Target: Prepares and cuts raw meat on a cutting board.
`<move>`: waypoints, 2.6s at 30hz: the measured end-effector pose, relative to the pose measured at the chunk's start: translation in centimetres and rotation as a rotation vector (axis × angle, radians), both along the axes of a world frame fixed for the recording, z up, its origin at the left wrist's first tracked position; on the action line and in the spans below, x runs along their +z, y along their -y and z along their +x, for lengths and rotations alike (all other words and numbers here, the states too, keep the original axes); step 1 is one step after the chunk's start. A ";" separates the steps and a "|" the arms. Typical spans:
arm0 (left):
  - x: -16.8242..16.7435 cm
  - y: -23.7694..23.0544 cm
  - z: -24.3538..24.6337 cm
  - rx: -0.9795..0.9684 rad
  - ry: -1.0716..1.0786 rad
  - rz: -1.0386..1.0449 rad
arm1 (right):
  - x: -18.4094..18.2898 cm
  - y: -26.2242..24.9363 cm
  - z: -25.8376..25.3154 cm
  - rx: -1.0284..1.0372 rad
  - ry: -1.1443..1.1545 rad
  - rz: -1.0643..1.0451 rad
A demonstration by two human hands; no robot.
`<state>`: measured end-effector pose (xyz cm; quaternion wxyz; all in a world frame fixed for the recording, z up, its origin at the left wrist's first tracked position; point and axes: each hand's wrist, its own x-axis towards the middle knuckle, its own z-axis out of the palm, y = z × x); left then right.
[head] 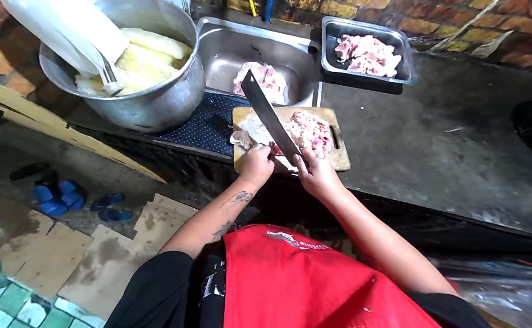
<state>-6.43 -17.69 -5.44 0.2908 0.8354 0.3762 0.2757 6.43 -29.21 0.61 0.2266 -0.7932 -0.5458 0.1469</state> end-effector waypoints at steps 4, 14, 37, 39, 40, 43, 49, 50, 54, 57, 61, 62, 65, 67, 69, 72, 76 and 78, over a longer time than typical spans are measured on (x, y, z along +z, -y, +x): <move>0.4 -0.8 0.0 -0.004 0.008 -0.105 | 0.0 -0.3 0.1 0.031 0.063 -0.070; 1.7 -1.1 0.6 0.045 -0.093 -0.163 | 2.1 -1.0 -0.1 0.067 0.184 -0.297; 3.1 -2.6 1.5 0.067 -0.159 -0.179 | 4.3 3.1 1.6 -0.011 0.036 -0.610; 3.2 -3.5 1.6 0.073 -0.142 -0.152 | 5.8 5.4 2.6 -0.040 -0.074 -0.672; 3.2 -3.9 1.6 0.071 -0.139 -0.119 | 6.4 6.8 3.1 -0.053 -0.129 -0.690; 4.0 -5.5 1.7 -0.003 -0.209 -0.054 | 6.7 11.7 4.6 -0.088 -0.241 -0.575; 5.2 -5.1 3.0 -0.323 -0.365 0.152 | 6.1 18.1 4.4 -0.456 -0.408 -0.132; 4.9 -5.0 3.5 -0.366 -0.425 0.122 | 5.7 18.7 4.2 -0.525 -0.423 -0.085; 4.6 -4.7 4.5 -0.365 -0.509 -0.007 | 4.2 21.0 3.4 -0.736 -0.477 0.027; 5.5 -4.7 4.4 -0.395 -0.506 -0.153 | 3.4 23.2 2.4 -0.836 -0.525 0.071; 9.3 -7.1 8.9 -0.461 -0.290 -0.362 | 2.9 25.1 1.6 -0.955 -0.589 0.114; 11.1 -7.6 11.2 -0.441 -0.182 -0.386 | 2.9 25.2 1.6 -0.975 -0.604 0.117; 17.1 -8.6 18.4 -0.351 0.173 -0.503 | 2.6 25.0 1.6 -1.001 -0.610 0.125; 21.1 -9.2 20.8 -0.296 0.202 -0.421 | 2.6 24.4 1.9 -0.984 -0.597 0.112; 23.6 -9.0 20.1 -0.333 0.176 -0.269 | 2.7 23.7 1.9 -0.947 -0.588 0.090; 23.0 -8.9 15.1 -0.528 -0.002 0.058 | 2.7 23.1 1.5 -0.857 -0.579 0.083; 17.8 -11.8 6.0 -0.544 -0.601 0.179 | 3.3 21.8 1.8 -0.712 -0.585 0.078; 14.4 -12.7 2.5 -0.408 -0.823 0.011 | 3.6 21.0 2.4 -0.663 -0.576 0.074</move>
